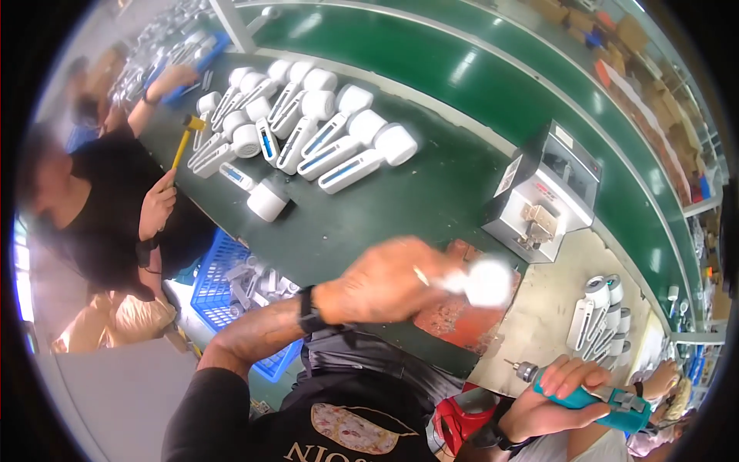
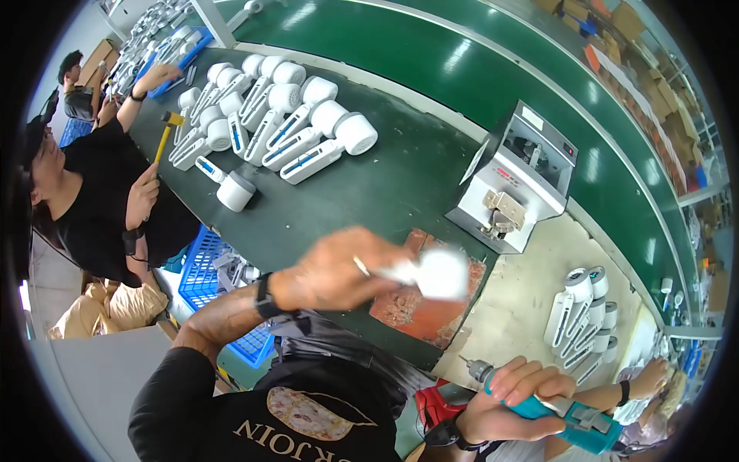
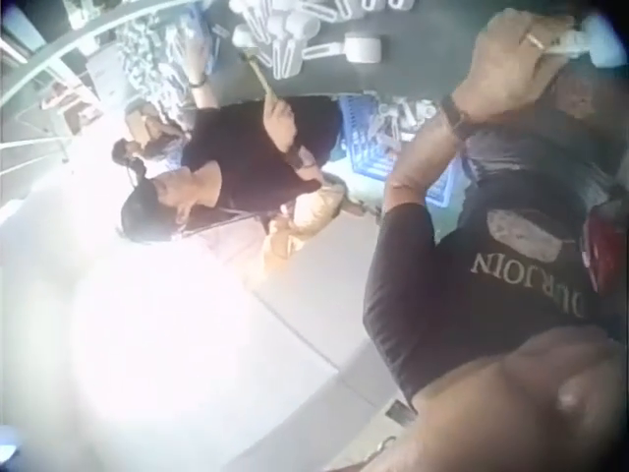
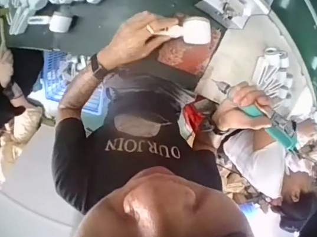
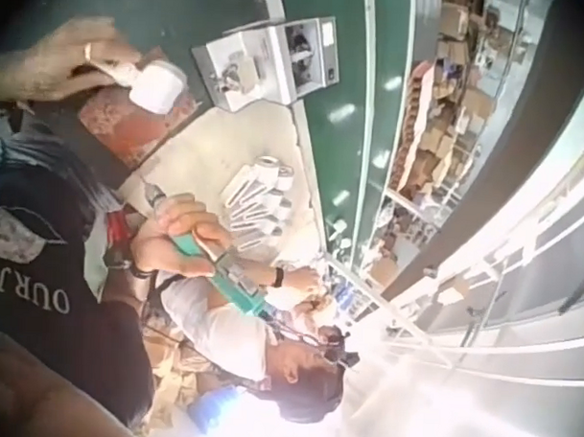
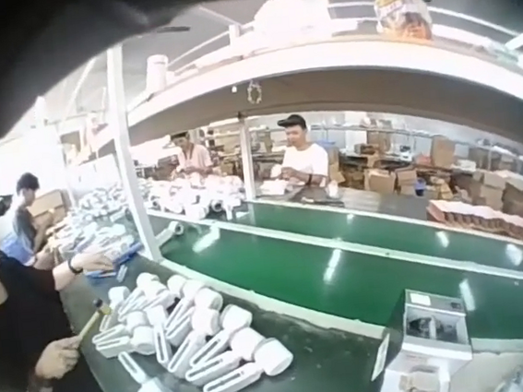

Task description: Assembling small white electronic components using an electric screwdriver on a factory line.

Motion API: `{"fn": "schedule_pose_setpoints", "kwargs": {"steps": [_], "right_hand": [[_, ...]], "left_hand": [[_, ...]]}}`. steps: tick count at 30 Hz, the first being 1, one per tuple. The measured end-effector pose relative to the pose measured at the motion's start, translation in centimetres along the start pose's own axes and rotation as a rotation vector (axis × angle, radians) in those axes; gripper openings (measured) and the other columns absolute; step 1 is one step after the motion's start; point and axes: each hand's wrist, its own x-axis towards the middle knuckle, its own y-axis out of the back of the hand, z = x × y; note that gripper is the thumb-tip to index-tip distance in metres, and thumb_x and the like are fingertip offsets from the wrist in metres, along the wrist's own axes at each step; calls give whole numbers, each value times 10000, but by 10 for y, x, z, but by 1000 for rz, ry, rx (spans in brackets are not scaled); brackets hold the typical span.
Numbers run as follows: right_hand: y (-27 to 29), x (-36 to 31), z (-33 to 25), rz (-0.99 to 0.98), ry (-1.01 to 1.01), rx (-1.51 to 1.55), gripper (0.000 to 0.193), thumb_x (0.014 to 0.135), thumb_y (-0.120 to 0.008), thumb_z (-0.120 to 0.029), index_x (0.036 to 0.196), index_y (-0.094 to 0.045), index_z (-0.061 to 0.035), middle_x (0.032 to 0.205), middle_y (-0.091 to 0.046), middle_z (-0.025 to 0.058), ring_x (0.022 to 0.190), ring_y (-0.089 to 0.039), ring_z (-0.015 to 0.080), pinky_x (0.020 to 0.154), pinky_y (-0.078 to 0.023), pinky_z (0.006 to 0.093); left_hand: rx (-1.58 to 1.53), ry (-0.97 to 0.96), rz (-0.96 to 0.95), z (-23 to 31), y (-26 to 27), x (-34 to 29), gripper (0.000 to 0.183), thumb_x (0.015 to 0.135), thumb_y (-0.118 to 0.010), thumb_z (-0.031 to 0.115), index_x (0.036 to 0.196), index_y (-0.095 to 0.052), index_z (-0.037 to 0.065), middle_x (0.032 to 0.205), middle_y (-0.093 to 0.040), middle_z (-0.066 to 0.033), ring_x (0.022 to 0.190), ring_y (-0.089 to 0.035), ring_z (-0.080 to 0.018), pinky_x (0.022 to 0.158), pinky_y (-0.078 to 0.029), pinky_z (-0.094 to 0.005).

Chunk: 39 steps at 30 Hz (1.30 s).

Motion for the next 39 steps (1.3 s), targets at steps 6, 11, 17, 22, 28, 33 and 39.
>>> {"fn": "schedule_pose_setpoints", "kwargs": {"steps": [6,11,17,22,28,33,39], "right_hand": [[28,-11,8,-72,-17,-172,567,958,-544,-612,964,-455,-53,633,-420,13,510,-396,107,454,-327,248],[34,-20,0,-133,-59,-274,645,899,-585,-667,954,-442,-41,630,-446,31,498,-452,137,445,-389,281],[39,-29,-16,-115,-45,-326,671,888,-595,-675,946,-450,-22,606,-453,35,475,-456,147,441,-400,291],[53,-39,-30,-125,-89,-330,662,881,-620,-659,938,-455,-20,608,-463,39,476,-474,159,447,-406,297],[82,-34,-24,-52,-98,-428,673,877,-674,-610,998,-492,27,644,-500,55,530,-502,168,482,-409,298],[90,-4,7,23,-94,-507,658,897,-690,-552,1056,-517,63,677,-517,62,577,-527,176,520,-427,306],[62,13,14,-63,-85,-472,636,942,-621,-552,1108,-504,51,709,-518,78,601,-520,186,546,-426,301]], "left_hand": [[532,317,171,-48,28,-16,507,825,-704,13,1310,-559,40,1285,-591,-182,1169,-555,-379,992,-450,-447],[334,118,83,22,-5,50,408,844,-711,93,1233,-606,29,1142,-645,-156,1040,-609,-350,897,-497,-445],[-63,85,-383,62,-200,160,601,935,-537,576,1048,-639,-5,1097,-662,-169,987,-644,-344,883,-486,-445],[-80,203,-432,71,-264,190,745,824,-600,704,1069,-637,1,1105,-653,-206,1064,-600,-366,949,-447,-460],[-84,152,-316,54,-247,171,522,820,-649,497,1012,-642,11,949,-673,-161,951,-632,-365,847,-472,-449],[-267,-98,-123,63,-151,130,234,791,-728,226,880,-633,31,834,-611,-147,780,-615,-376,675,-493,-457],[-132,-131,-287,35,-82,90,233,791,-724,163,958,-647,20,883,-613,-133,832,-631,-331,717,-519,-422]]}}
